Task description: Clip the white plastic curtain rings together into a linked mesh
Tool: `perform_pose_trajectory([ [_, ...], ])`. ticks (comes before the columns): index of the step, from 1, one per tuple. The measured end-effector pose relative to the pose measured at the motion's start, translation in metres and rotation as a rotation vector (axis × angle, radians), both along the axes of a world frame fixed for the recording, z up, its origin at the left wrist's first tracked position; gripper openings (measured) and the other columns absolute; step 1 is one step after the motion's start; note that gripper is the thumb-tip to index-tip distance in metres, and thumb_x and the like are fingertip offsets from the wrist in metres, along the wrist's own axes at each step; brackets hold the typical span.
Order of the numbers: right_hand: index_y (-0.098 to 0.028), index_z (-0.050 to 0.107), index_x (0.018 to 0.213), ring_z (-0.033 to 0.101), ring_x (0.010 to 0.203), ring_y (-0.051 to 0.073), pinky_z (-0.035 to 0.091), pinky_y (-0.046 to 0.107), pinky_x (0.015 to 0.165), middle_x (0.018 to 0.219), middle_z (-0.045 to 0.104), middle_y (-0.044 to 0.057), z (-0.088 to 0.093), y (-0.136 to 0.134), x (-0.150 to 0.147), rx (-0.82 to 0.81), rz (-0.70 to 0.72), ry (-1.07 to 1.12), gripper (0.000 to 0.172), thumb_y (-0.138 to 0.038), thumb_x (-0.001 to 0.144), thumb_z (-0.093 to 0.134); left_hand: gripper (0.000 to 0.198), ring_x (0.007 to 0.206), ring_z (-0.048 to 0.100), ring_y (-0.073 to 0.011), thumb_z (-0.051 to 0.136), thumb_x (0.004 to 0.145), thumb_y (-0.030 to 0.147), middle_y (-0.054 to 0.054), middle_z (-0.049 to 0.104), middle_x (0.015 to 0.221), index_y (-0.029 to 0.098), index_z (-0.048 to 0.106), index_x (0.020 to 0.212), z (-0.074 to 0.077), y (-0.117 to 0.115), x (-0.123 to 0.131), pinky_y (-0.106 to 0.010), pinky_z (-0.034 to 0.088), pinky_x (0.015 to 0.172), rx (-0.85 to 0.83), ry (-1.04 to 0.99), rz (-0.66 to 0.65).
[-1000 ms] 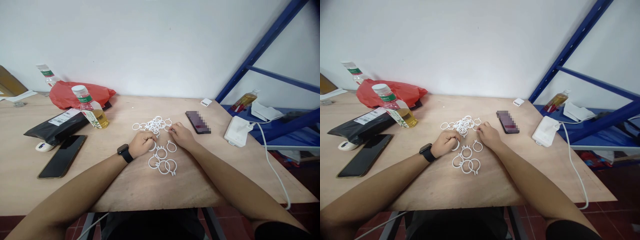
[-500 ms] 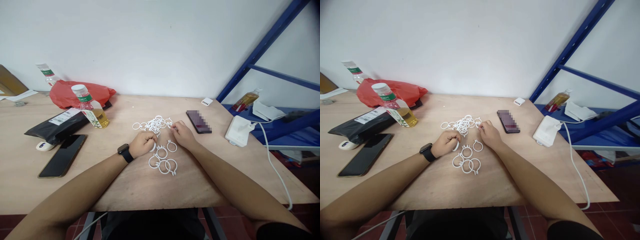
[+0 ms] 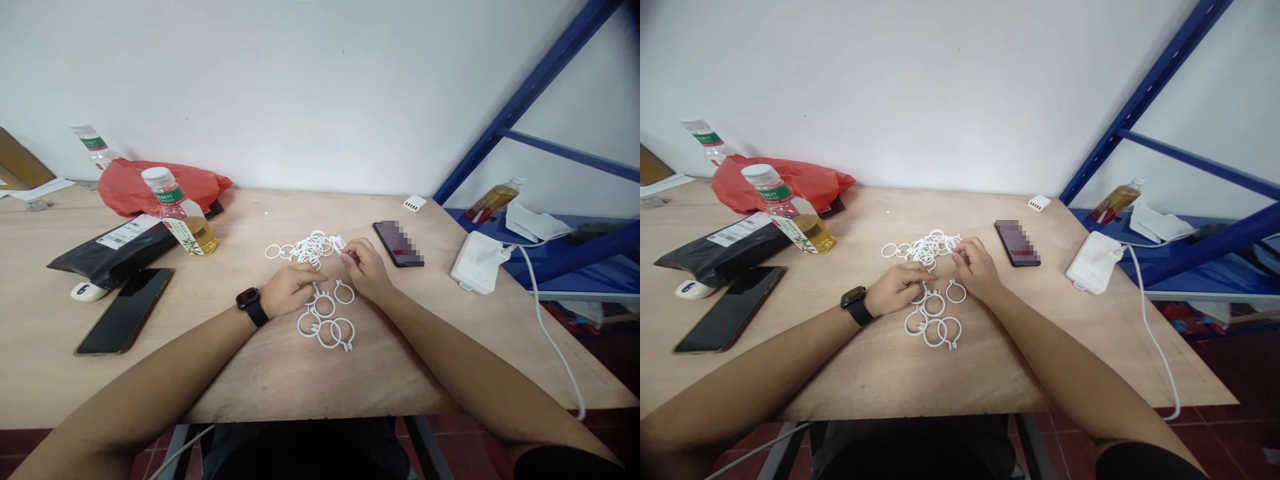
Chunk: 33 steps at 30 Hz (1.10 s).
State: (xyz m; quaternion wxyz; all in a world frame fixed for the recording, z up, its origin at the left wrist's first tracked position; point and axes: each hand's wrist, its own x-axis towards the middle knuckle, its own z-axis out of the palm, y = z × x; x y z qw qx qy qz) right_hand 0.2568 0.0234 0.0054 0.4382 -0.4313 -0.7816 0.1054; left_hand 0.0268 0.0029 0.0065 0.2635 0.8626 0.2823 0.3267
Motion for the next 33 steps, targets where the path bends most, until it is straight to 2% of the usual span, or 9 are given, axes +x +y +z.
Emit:
perform_pose_trajectory([
  [5, -0.022, 0.058, 0.093, 0.058, 0.091, 0.019, 0.050, 0.033, 0.078, 0.098, 0.060, 0.007, 0.004, -0.010, -0.006, 0.097, 0.175, -0.092, 0.007, -0.024, 0.095, 0.052, 0.027, 0.085, 0.065, -0.0164, 0.051, 0.084, 0.017, -0.006, 0.072, 0.096, 0.018, 0.073, 0.101, 0.004, -0.003, 0.001, -0.030, 0.051, 0.080, -0.016, 0.008, 0.059],
  [7, -0.021, 0.059, 0.094, 0.058, 0.093, 0.019, 0.051, 0.034, 0.080, 0.098, 0.060, 0.007, 0.006, -0.013, -0.008, 0.142, 0.227, -0.125, 0.007, -0.023, 0.095, 0.052, 0.022, 0.072, 0.063, -0.0138, 0.056, 0.087, 0.026, -0.004, 0.073, 0.090, 0.018, 0.072, 0.101, 0.004, -0.003, 0.002, -0.027, 0.051, 0.069, -0.077, -0.027, 0.181],
  [10, -0.021, 0.059, 0.094, 0.058, 0.091, 0.019, 0.052, 0.035, 0.080, 0.098, 0.061, 0.008, 0.008, -0.015, -0.010, 0.197, 0.273, -0.153, 0.006, -0.022, 0.094, 0.054, 0.032, 0.061, 0.060, -0.0112, 0.059, 0.089, 0.035, -0.003, 0.073, 0.087, 0.017, 0.065, 0.115, -0.001, 0.000, 0.002, -0.024, 0.048, 0.059, -0.196, -0.173, 0.359],
  [13, -0.022, 0.060, 0.091, 0.059, 0.089, 0.019, 0.052, 0.034, 0.078, 0.095, 0.062, 0.007, 0.010, -0.016, -0.013, 0.227, 0.327, -0.203, 0.008, -0.021, 0.094, 0.053, 0.037, 0.064, 0.061, -0.0113, 0.058, 0.091, 0.035, -0.004, 0.073, 0.086, 0.016, 0.063, 0.121, -0.005, 0.003, 0.001, -0.023, 0.048, 0.061, -0.220, -0.287, 0.359],
  [16, -0.022, 0.060, 0.087, 0.059, 0.087, 0.019, 0.051, 0.034, 0.076, 0.093, 0.064, 0.007, 0.010, -0.018, -0.016, 0.209, 0.349, -0.256, 0.009, -0.022, 0.094, 0.054, 0.027, 0.062, 0.059, -0.0104, 0.058, 0.090, 0.033, -0.003, 0.071, 0.080, 0.016, 0.070, 0.109, -0.007, 0.003, 0.001, -0.022, 0.047, 0.060, -0.175, -0.284, 0.322],
  [20, -0.021, 0.058, 0.087, 0.058, 0.083, 0.020, 0.049, 0.034, 0.075, 0.086, 0.064, 0.006, 0.005, -0.017, -0.015, 0.153, 0.303, -0.282, 0.005, -0.023, 0.091, 0.056, 0.020, 0.057, 0.055, -0.0089, 0.060, 0.088, 0.030, -0.003, 0.072, 0.079, 0.016, 0.072, 0.095, -0.005, 0.002, 0.002, -0.020, 0.043, 0.053, -0.185, -0.301, 0.329],
  [24, -0.021, 0.059, 0.094, 0.059, 0.067, 0.017, 0.047, 0.030, 0.067, 0.080, 0.066, 0.004, -0.001, -0.016, -0.011, 0.024, 0.119, -0.184, 0.011, -0.032, 0.093, 0.055, 0.016, 0.057, 0.056, -0.0096, 0.058, 0.085, 0.023, -0.003, 0.070, 0.076, 0.015, 0.071, 0.088, -0.003, 0.001, 0.001, -0.021, 0.043, 0.053, -0.160, -0.336, 0.371],
  [29, -0.023, 0.053, 0.128, 0.057, 0.055, 0.013, 0.047, 0.026, 0.060, 0.073, 0.066, -0.002, -0.001, -0.015, -0.008, -0.201, -0.024, 0.008, 0.040, -0.033, 0.090, 0.057, 0.018, 0.067, 0.062, -0.0128, 0.054, 0.081, 0.017, -0.004, 0.070, 0.078, 0.015, 0.071, 0.086, -0.001, 0.001, -0.001, -0.023, 0.048, 0.061, -0.115, -0.341, 0.352],
  [33, -0.023, 0.068, 0.111, 0.056, 0.055, 0.012, 0.046, 0.026, 0.060, 0.072, 0.066, -0.001, 0.002, -0.011, -0.008, -0.211, -0.013, -0.008, 0.028, -0.030, 0.088, 0.054, 0.023, 0.074, 0.064, -0.0141, 0.052, 0.079, 0.013, -0.005, 0.071, 0.083, 0.015, 0.072, 0.088, 0.000, 0.002, -0.001, -0.024, 0.049, 0.065, -0.098, -0.316, 0.324],
])
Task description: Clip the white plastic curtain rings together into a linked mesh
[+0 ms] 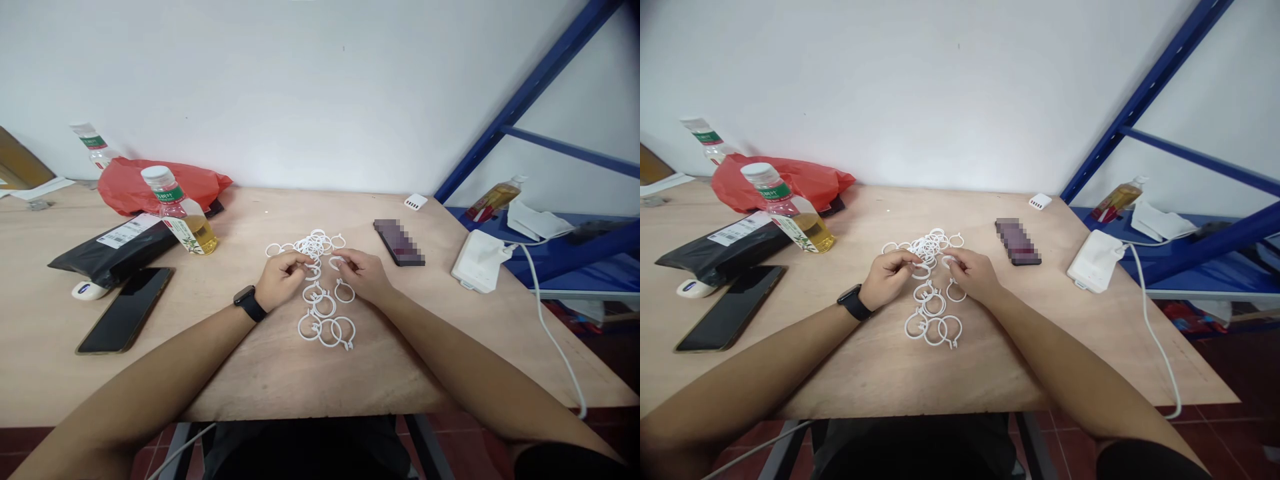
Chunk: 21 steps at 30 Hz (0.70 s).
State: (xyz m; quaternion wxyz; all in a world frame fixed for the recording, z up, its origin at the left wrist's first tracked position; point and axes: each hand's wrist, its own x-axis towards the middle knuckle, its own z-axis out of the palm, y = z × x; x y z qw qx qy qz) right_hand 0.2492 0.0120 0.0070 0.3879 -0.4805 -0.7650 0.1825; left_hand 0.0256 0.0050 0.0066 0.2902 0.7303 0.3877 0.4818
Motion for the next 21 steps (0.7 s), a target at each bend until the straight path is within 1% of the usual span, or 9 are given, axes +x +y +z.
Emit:
perform_pose_trajectory([
  [3, -0.021, 0.070, 0.100, 0.054, 0.053, 0.011, 0.044, 0.025, 0.057, 0.064, 0.062, -0.002, 0.000, 0.001, -0.001, -0.053, -0.034, 0.042, 0.022, -0.030, 0.085, 0.057, 0.025, 0.072, 0.063, -0.0135, 0.051, 0.078, 0.013, -0.005, 0.071, 0.083, 0.015, 0.073, 0.089, 0.000, 0.000, 0.000, -0.024, 0.048, 0.065, -0.008, 0.021, -0.006],
  [6, -0.019, 0.067, 0.093, 0.050, 0.050, 0.010, 0.042, 0.023, 0.054, 0.060, 0.057, -0.004, -0.001, 0.002, -0.002, -0.078, -0.113, 0.114, 0.017, -0.031, 0.081, 0.063, 0.024, 0.066, 0.060, -0.0121, 0.052, 0.079, 0.015, -0.005, 0.071, 0.080, 0.015, 0.074, 0.089, 0.000, 0.000, 0.001, -0.023, 0.046, 0.059, -0.025, 0.025, -0.006],
  [8, -0.019, 0.065, 0.091, 0.048, 0.050, 0.010, 0.040, 0.022, 0.053, 0.059, 0.054, -0.005, -0.002, 0.004, -0.001, -0.079, -0.149, 0.163, 0.018, -0.033, 0.080, 0.065, 0.023, 0.062, 0.056, -0.0108, 0.053, 0.080, 0.017, -0.004, 0.070, 0.077, 0.015, 0.074, 0.090, 0.000, 0.000, 0.001, -0.021, 0.043, 0.056, -0.037, 0.027, -0.007],
  [13, -0.018, 0.064, 0.091, 0.050, 0.056, 0.011, 0.039, 0.022, 0.053, 0.066, 0.058, -0.002, -0.008, 0.013, 0.004, -0.113, -0.141, 0.227, 0.020, -0.036, 0.081, 0.063, 0.022, 0.052, 0.048, -0.0074, 0.053, 0.076, 0.015, -0.001, 0.066, 0.069, 0.014, 0.073, 0.085, -0.002, 0.001, 0.002, -0.020, 0.040, 0.052, -0.051, 0.049, -0.001],
  [15, -0.018, 0.065, 0.091, 0.050, 0.056, 0.011, 0.039, 0.022, 0.053, 0.067, 0.059, -0.002, -0.009, 0.015, 0.006, -0.127, -0.144, 0.239, 0.020, -0.035, 0.081, 0.062, 0.022, 0.053, 0.049, -0.0077, 0.051, 0.074, 0.012, -0.002, 0.066, 0.069, 0.014, 0.072, 0.082, -0.002, 0.002, 0.002, -0.020, 0.041, 0.053, -0.047, 0.060, 0.002],
  [18, -0.018, 0.065, 0.094, 0.048, 0.055, 0.011, 0.038, 0.022, 0.052, 0.065, 0.057, -0.003, -0.010, 0.016, 0.006, -0.156, -0.120, 0.258, 0.022, -0.036, 0.081, 0.061, 0.024, 0.061, 0.055, -0.0102, 0.049, 0.071, 0.010, -0.003, 0.068, 0.073, 0.015, 0.071, 0.080, -0.002, 0.002, 0.002, -0.021, 0.042, 0.055, -0.029, 0.063, 0.011],
  [21, -0.018, 0.065, 0.095, 0.050, 0.055, 0.011, 0.039, 0.022, 0.051, 0.065, 0.058, -0.002, -0.008, 0.015, 0.006, -0.177, -0.089, 0.271, 0.022, -0.034, 0.083, 0.056, 0.022, 0.066, 0.059, -0.0125, 0.049, 0.070, 0.010, -0.003, 0.068, 0.072, 0.015, 0.069, 0.076, -0.001, 0.001, 0.001, -0.022, 0.044, 0.057, -0.008, 0.056, 0.020],
])
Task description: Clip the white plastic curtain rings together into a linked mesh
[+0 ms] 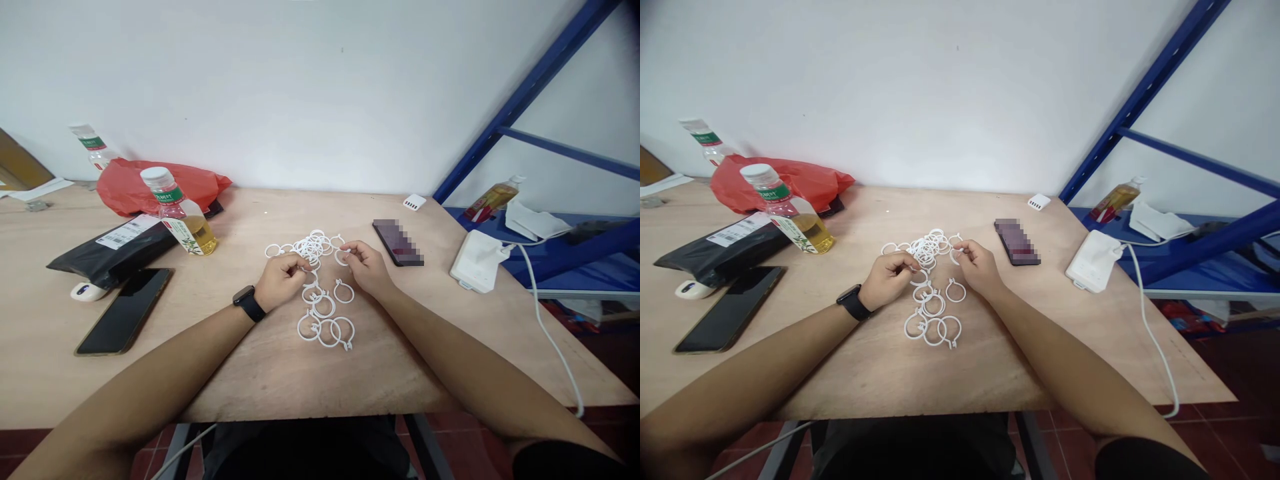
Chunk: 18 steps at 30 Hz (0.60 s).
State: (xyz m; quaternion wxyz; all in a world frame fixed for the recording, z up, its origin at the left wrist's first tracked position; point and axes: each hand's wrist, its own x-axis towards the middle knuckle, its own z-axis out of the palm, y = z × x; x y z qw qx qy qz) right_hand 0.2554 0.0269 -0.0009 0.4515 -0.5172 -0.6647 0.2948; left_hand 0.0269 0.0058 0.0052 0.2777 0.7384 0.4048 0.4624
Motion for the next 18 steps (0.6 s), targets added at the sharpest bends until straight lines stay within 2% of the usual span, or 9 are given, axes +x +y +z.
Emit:
perform_pose_trajectory([
  [6, -0.018, 0.068, 0.089, 0.050, 0.051, 0.011, 0.038, 0.023, 0.050, 0.066, 0.063, -0.002, 0.0002, 0.0004, 0.0020, -0.016, -0.026, -0.013, 0.022, -0.025, 0.078, 0.050, 0.024, 0.066, 0.060, -0.0127, 0.044, 0.071, 0.008, -0.002, 0.067, 0.067, 0.016, 0.066, 0.066, 0.0034, -0.0006, -0.0018, -0.025, 0.048, 0.066, 0.060, 0.009, -0.072],
  [9, -0.017, 0.070, 0.087, 0.050, 0.050, 0.011, 0.037, 0.023, 0.050, 0.066, 0.066, -0.001, -0.0002, 0.0009, 0.0033, -0.028, -0.033, -0.020, 0.027, -0.022, 0.074, 0.047, 0.028, 0.067, 0.061, -0.0128, 0.040, 0.075, 0.009, -0.002, 0.068, 0.068, 0.016, 0.065, 0.064, 0.0041, -0.0002, -0.0031, -0.026, 0.049, 0.070, 0.071, 0.026, -0.068],
  [15, -0.017, 0.071, 0.083, 0.048, 0.047, 0.011, 0.035, 0.023, 0.047, 0.065, 0.067, 0.000, 0.0007, 0.0004, 0.0030, -0.039, -0.038, -0.056, 0.026, -0.021, 0.072, 0.047, 0.030, 0.074, 0.064, -0.0139, 0.041, 0.078, 0.011, -0.001, 0.072, 0.077, 0.017, 0.070, 0.075, 0.0021, 0.0004, -0.0042, -0.027, 0.051, 0.075, -0.009, 0.089, -0.031],
  [18, -0.017, 0.070, 0.078, 0.046, 0.047, 0.011, 0.034, 0.022, 0.047, 0.061, 0.065, -0.001, 0.0012, 0.0002, 0.0030, -0.027, -0.053, -0.108, 0.023, -0.021, 0.072, 0.048, 0.030, 0.067, 0.063, -0.0126, 0.043, 0.078, 0.011, 0.000, 0.072, 0.075, 0.017, 0.072, 0.082, -0.0001, 0.0011, -0.0031, -0.024, 0.049, 0.066, -0.064, 0.156, -0.078],
])
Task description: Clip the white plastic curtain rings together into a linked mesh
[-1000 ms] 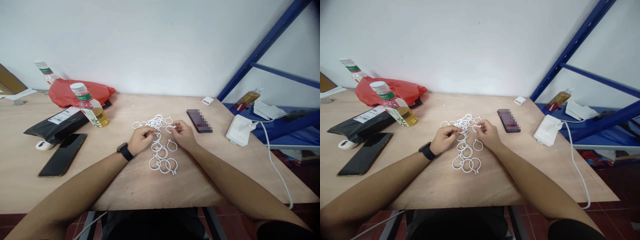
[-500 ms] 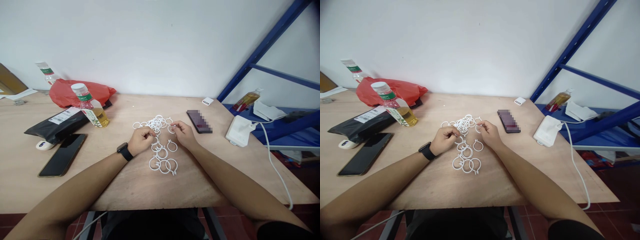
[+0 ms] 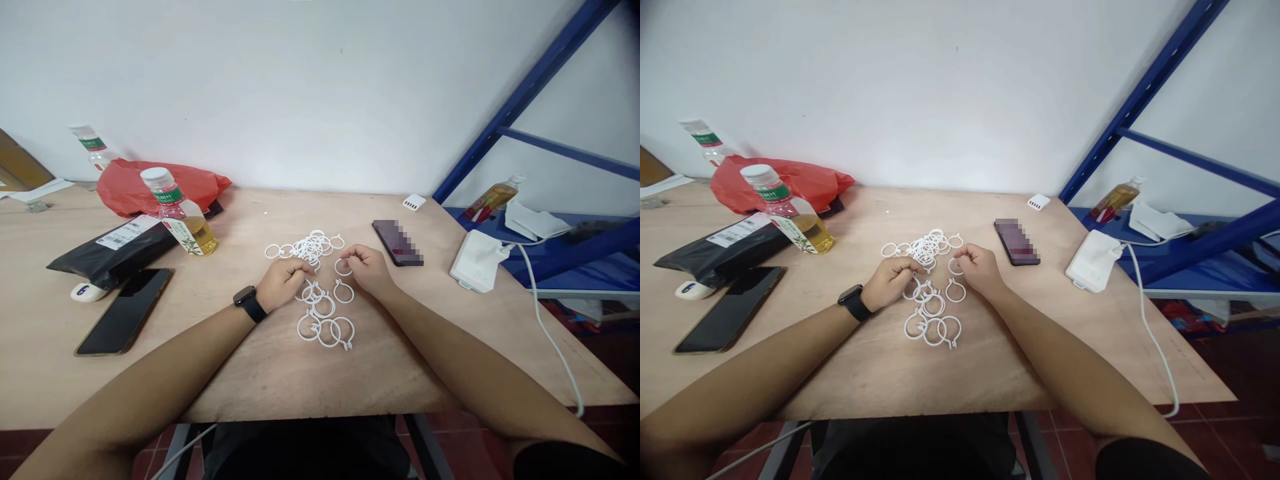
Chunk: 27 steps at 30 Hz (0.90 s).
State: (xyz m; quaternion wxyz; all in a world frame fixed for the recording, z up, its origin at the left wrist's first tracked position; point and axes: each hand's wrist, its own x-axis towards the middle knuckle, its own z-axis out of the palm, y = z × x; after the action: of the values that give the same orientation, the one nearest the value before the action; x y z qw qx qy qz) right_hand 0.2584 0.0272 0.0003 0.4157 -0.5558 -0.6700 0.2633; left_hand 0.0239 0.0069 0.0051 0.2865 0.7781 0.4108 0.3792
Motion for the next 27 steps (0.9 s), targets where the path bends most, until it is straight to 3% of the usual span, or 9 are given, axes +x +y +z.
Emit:
perform_pose_trajectory([
  [3, -0.018, 0.069, 0.077, 0.049, 0.050, 0.012, 0.035, 0.023, 0.048, 0.060, 0.065, -0.001, 0.001, -0.001, 0.001, 0.015, 0.010, -0.038, 0.024, -0.019, 0.073, 0.046, 0.027, 0.062, 0.060, -0.0114, 0.048, 0.076, 0.010, 0.001, 0.070, 0.072, 0.017, 0.072, 0.085, -0.001, 0.000, 0.002, -0.022, 0.046, 0.061, -0.028, 0.094, -0.081],
  [8, -0.018, 0.071, 0.077, 0.054, 0.052, 0.014, 0.039, 0.025, 0.052, 0.061, 0.066, 0.000, 0.005, -0.004, 0.000, 0.041, 0.055, -0.097, 0.027, -0.018, 0.074, 0.044, 0.022, 0.072, 0.061, -0.0126, 0.051, 0.074, 0.008, -0.001, 0.069, 0.080, 0.017, 0.070, 0.082, 0.001, -0.002, 0.004, -0.025, 0.047, 0.070, 0.085, 0.092, -0.134],
  [13, -0.019, 0.071, 0.072, 0.058, 0.057, 0.015, 0.044, 0.027, 0.057, 0.061, 0.066, 0.000, 0.008, -0.007, -0.003, 0.096, 0.093, -0.165, 0.029, -0.017, 0.074, 0.043, 0.023, 0.076, 0.059, -0.0140, 0.050, 0.077, 0.008, -0.002, 0.065, 0.085, 0.018, 0.068, 0.088, 0.001, 0.003, -0.003, -0.027, 0.048, 0.073, 0.191, 0.001, 0.136],
  [17, -0.019, 0.071, 0.068, 0.061, 0.060, 0.016, 0.048, 0.028, 0.063, 0.063, 0.067, 0.001, 0.006, -0.007, -0.003, 0.136, 0.128, -0.185, 0.030, -0.014, 0.074, 0.042, 0.024, 0.085, 0.059, -0.0162, 0.052, 0.077, 0.010, -0.005, 0.060, 0.098, 0.018, 0.068, 0.092, -0.003, 0.013, -0.011, -0.029, 0.049, 0.076, 0.174, 0.049, 0.354],
  [24, -0.019, 0.074, 0.084, 0.068, 0.078, 0.018, 0.051, 0.029, 0.075, 0.086, 0.075, 0.003, 0.002, -0.005, -0.002, 0.187, 0.172, -0.201, 0.035, -0.013, 0.074, 0.042, 0.026, 0.106, 0.053, -0.0292, 0.058, 0.078, 0.018, -0.009, 0.060, 0.111, 0.023, 0.071, 0.100, 0.001, 0.013, -0.012, -0.046, 0.043, 0.091, 0.132, 0.400, 0.483],
  [27, -0.019, 0.074, 0.082, 0.068, 0.075, 0.017, 0.050, 0.028, 0.073, 0.083, 0.075, 0.002, 0.002, -0.005, -0.002, 0.167, 0.170, -0.224, 0.033, -0.013, 0.074, 0.042, 0.025, 0.109, 0.052, -0.0317, 0.058, 0.081, 0.024, -0.007, 0.063, 0.115, 0.028, 0.072, 0.101, 0.003, 0.012, -0.012, -0.050, 0.040, 0.091, 0.056, 0.496, 0.508],
])
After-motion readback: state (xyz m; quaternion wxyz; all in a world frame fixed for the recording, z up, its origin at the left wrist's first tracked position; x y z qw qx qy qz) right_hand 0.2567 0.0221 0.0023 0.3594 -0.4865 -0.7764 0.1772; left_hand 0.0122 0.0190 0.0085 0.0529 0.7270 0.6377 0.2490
